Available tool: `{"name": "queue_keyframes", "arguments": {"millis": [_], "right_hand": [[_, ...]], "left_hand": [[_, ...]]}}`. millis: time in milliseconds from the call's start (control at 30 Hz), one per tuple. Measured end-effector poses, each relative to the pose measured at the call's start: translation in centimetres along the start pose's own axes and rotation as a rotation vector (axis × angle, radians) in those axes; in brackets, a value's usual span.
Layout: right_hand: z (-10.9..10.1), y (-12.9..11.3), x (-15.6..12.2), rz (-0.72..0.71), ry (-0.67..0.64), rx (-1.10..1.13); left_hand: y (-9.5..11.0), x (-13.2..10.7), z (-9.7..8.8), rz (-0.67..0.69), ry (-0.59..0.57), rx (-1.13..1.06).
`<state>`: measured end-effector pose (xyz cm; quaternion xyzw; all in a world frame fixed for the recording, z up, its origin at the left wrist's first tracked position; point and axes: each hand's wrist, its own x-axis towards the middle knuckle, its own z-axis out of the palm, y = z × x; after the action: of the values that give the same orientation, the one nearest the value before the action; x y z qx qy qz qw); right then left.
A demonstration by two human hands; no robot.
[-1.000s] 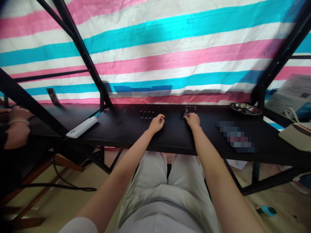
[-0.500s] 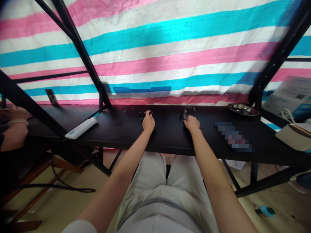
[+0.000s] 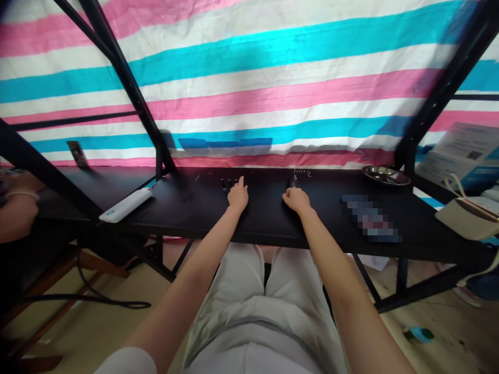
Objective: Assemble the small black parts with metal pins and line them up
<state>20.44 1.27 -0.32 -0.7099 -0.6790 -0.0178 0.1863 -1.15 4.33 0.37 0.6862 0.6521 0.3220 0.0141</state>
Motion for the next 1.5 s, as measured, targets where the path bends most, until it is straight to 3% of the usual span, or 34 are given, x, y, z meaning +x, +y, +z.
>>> {"name": "queue_keyframes", "arguments": {"millis": [233,400,500,667,1200,1500], "right_hand": [[0.1,-0.5,-0.2,-0.053,0.061,0.035],[0.6,-2.5,-0.7,-0.339,0.191,0.157],[0.9,-3.4,-0.9,-0.491,0.190,0.088],[1.0,-3.5,-0.9,-0.515,0.154,0.007],[0.3,-3.2,-0.7,-0.490,0.194,-0.037],[-0.1,-3.7,-0.9,-0.512,0.204,-0.050]], "left_hand": [[-0.4,-0.1,-0.2,0.054,-0.025,-0.303],[0.6,-1.1,-0.3,0.267,-0.109,-0.492],[0.9,-1.2,0.3,0.354,-0.168,-0.607],[0.7,-0.9,1.4,0.401,-0.246,-0.752],[0.5,-0.9,1.4,0.389,-0.186,-0.677],[1.0,-1.3,-0.1,0.335,-0.131,-0.463]]}}
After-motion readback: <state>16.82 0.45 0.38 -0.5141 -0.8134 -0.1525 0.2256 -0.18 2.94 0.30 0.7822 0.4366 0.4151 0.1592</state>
